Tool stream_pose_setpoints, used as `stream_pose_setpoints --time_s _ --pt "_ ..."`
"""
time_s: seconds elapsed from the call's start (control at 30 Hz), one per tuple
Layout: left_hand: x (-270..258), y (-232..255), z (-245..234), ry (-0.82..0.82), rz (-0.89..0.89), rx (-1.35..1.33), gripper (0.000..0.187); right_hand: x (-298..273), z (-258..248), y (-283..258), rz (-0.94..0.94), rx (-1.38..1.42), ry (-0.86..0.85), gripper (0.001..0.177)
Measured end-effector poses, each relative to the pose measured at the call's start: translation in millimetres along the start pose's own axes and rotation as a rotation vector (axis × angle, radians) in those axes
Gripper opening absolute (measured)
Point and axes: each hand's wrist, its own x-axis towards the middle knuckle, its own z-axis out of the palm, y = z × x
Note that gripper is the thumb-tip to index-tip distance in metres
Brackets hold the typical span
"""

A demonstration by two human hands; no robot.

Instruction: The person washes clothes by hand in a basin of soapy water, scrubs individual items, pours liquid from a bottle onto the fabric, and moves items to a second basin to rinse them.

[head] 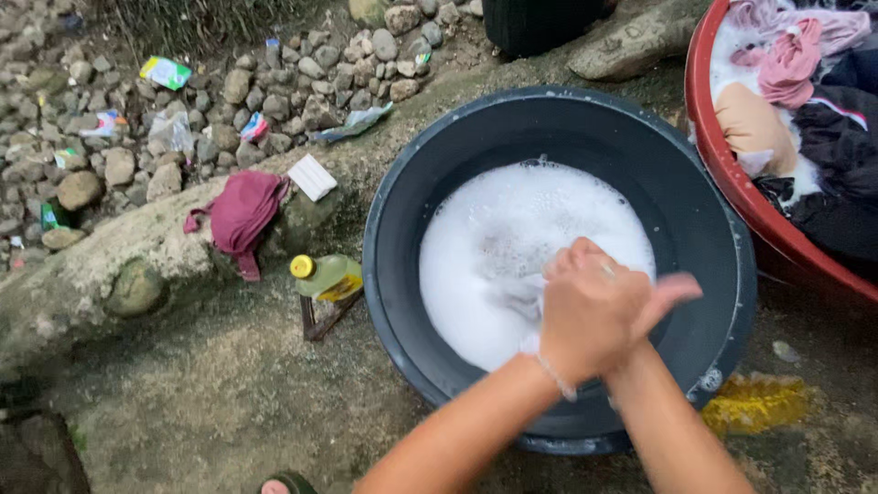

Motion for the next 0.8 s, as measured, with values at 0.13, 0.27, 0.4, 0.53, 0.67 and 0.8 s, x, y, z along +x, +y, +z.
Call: stream_pose_setpoints --time_s 0.13,0.27,0.4,0.53,0.67,0.8 --pt "21 -8 -14 -0.254 0.122 0.194 0.022 3 -37 4 0.109 -0.537 0.888 0.022" --pt "-8 54 -19 -0.164 0.222 0.099 0.028 -4 -41 -12 -0.1 -0.152 0.344 0.034" --pt "55 35 -40 -0.446 -0.174 0.039 0.059 3 8 -27 0.054 -0.505 0.896 0.021" --pt "83 27 -60 -0.963 -0.033 -0.33 0.058 10 33 -52 -0.3 -1.033 0.476 0.024" --pt "109 71 -88 -0.803 -0.144 -0.47 0.041 33 34 -51 0.106 -1.081 0.569 0.039" --pt "128 76 -101 -0.439 -0.452 -1.115 0.025 30 2 -38 0.203 -0.755 0.61 0.057"
